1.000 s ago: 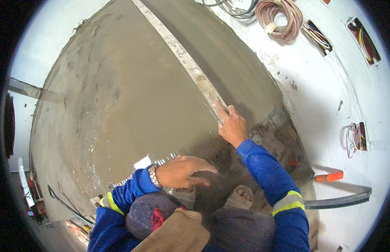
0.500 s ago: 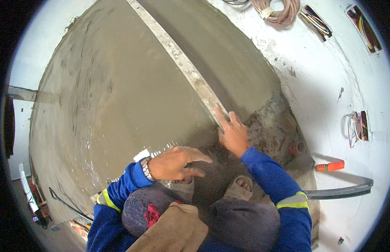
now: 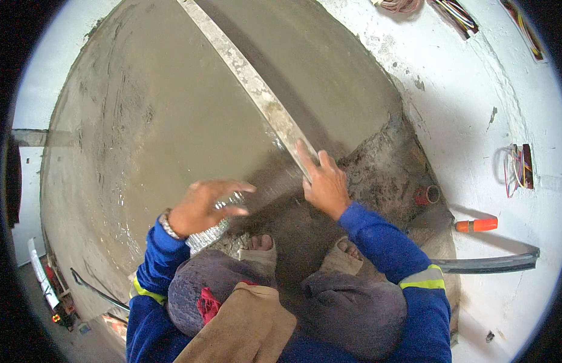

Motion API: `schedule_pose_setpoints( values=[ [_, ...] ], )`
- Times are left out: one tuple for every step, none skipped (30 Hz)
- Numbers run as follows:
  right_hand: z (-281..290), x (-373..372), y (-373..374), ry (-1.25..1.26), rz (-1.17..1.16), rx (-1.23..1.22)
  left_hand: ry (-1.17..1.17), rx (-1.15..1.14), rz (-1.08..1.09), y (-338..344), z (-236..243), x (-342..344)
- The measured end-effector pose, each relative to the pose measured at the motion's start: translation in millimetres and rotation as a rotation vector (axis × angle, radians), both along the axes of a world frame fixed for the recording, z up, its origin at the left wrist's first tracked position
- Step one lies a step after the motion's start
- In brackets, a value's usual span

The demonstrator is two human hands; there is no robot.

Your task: The person smooths wet concrete on a floor using a trowel and a long straight edge. They repeatedly level the surface and refine the finish across the area.

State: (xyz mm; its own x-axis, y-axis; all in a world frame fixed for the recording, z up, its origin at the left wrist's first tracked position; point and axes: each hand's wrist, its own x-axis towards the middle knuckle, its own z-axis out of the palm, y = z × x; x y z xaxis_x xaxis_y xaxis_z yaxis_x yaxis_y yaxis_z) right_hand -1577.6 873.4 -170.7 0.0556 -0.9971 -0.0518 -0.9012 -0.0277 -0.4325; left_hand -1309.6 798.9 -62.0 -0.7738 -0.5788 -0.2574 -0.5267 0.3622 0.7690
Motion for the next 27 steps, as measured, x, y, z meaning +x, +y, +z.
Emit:
schedule_pose_setpoints(
  values=[
    [-0.9, 0.5, 10.5, -0.003, 0.004, 0.001, -0.036, -0.002, 0.056, -3.3, 1.4, 9.9],
    [-0.3, -0.1, 15.5, -0.004, 0.004, 0.001, -0.037, -0.014, 0.111, -6.6, 2.3, 17.4],
    [-0.5, 0.2, 16.2, 0.004, 0.006, -0.002, -0.039, -0.024, 0.165, -9.3, 2.9, 24.4],
    [-1.2, 0.5, 15.8, 0.015, 0.007, -0.006, -0.038, -0.035, 0.219, -11.6, 2.0, 28.9],
    [-1.9, 1.5, 14.9, 0.026, 0.008, -0.009, -0.020, -0.026, 0.243, -13.3, 0.7, 32.4],
    [-4.0, 4.3, 10.6, 0.012, 0.010, -0.020, -0.003, -0.017, 0.267, -14.7, -0.7, 35.2],
    [-4.7, 9.6, 3.2, 0.001, 0.007, -0.029, 0.016, -0.005, 0.285, -16.0, -1.5, 35.1],
    [-3.7, 13.2, -6.9, -0.006, 0.004, -0.043, -0.005, -0.021, 0.279, -18.8, 2.2, 30.8],
    [-2.6, 17.8, -18.1, -0.006, -0.002, -0.025, 0.000, -0.039, 0.267, -21.4, 2.7, 26.7],
    [-1.2, 23.8, -31.5, -0.009, -0.006, -0.009, 0.002, -0.061, 0.257, -24.1, 3.8, 23.0],
    [-0.2, 28.4, -42.1, -0.015, -0.010, 0.009, 0.001, -0.080, 0.249, -25.9, 4.8, 20.0],
    [2.2, 30.5, -51.0, -0.021, -0.012, 0.020, 0.001, -0.088, 0.241, -27.9, 6.6, 16.1],
    [3.3, 34.3, -57.4, -0.031, -0.013, 0.037, -0.004, -0.092, 0.235, -28.6, 7.6, 14.3],
    [4.1, 36.1, -59.3, -0.040, -0.013, 0.053, -0.007, -0.096, 0.230, -28.6, 8.0, 13.6],
    [3.6, 35.0, -54.3, -0.033, -0.013, 0.039, -0.010, -0.086, 0.230, -28.0, 7.8, 14.1],
    [1.3, 34.0, -47.2, -0.026, -0.008, 0.025, -0.012, -0.076, 0.236, -28.3, 6.3, 17.2],
    [1.2, 34.3, -40.1, -0.024, 0.004, 0.006, -0.020, -0.070, 0.248, -28.0, 7.5, 21.9],
    [2.3, 33.9, -31.6, -0.031, 0.013, 0.017, -0.019, -0.081, 0.259, -27.4, 7.7, 27.8],
    [4.6, 30.9, -21.0, -0.031, 0.020, 0.025, -0.011, -0.093, 0.269, -26.9, 6.5, 33.8],
    [5.7, 28.4, -9.1, -0.033, 0.031, 0.038, -0.005, -0.102, 0.282, -25.5, 4.0, 40.1],
    [4.3, 24.8, 4.9, -0.033, 0.036, 0.054, -0.004, -0.096, 0.295, -25.2, 1.6, 46.0],
    [2.3, 16.8, 17.7, -0.026, 0.037, 0.066, 0.006, -0.094, 0.305, -27.2, -1.0, 47.8],
    [4.4, 14.0, 22.3, -0.017, 0.033, 0.081, 0.018, -0.088, 0.310, -29.4, -5.1, 48.6],
    [5.6, 11.7, 22.4, -0.030, 0.037, 0.114, 0.027, -0.124, 0.291, -35.2, -9.8, 47.1],
    [12.3, 10.6, 20.8, -0.045, 0.041, 0.145, 0.036, -0.162, 0.273, -44.1, -14.6, 43.8],
    [16.5, 10.8, 21.2, -0.062, 0.042, 0.180, 0.043, -0.197, 0.252, -53.2, -18.2, 40.8],
    [15.7, 11.8, 20.4, -0.039, 0.060, 0.191, 0.046, -0.238, 0.251, -63.7, -21.0, 35.8]
  ],
)
